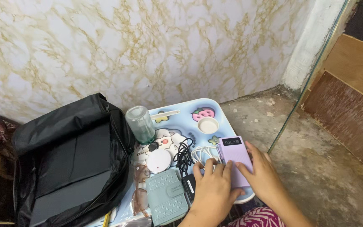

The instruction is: The person packs a black backpack with yellow straps. They place a laptop, a power bank, a charging cable, a charger, a wallet, and a water bottle into the bag, then close the flap.

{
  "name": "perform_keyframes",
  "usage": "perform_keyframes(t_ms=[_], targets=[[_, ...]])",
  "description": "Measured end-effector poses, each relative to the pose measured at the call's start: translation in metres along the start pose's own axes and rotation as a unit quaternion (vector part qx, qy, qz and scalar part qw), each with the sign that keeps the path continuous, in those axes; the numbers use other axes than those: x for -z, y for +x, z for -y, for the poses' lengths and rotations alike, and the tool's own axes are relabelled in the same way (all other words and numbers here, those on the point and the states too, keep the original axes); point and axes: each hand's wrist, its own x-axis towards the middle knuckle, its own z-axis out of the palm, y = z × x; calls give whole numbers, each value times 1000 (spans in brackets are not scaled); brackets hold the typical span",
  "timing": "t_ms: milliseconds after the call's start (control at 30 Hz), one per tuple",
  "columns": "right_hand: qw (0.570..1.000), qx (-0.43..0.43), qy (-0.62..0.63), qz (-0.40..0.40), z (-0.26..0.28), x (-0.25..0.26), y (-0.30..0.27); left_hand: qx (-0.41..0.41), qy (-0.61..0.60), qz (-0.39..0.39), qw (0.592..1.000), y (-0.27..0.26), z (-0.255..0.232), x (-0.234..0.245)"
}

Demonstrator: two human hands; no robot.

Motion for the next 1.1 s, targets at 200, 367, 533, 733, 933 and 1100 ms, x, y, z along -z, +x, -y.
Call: perform_keyframes(t_ms=[200, 367, 533, 733, 933, 1100], targets=[[998, 24, 35, -48, 5, -14, -11, -16, 18, 3, 1000, -4, 0, -2], [984, 8, 154, -84, -1, -17, -13, -49, 45, -43, 997, -6, 0, -4], [946, 3, 308, -106, 4, -14, -8, -60, 3, -80, 995, -6, 0, 8], [899, -11, 424, -108, 46, 11, 3, -36, -94, -151, 983, -4, 1, 41], [837, 33, 542, -72, 114, 32, 10, 50, -328, -209, 920, -13, 3, 79], [797, 47, 603, -7, 171, 46, 10, 82, -349, -272, 893, -31, 7, 106]])
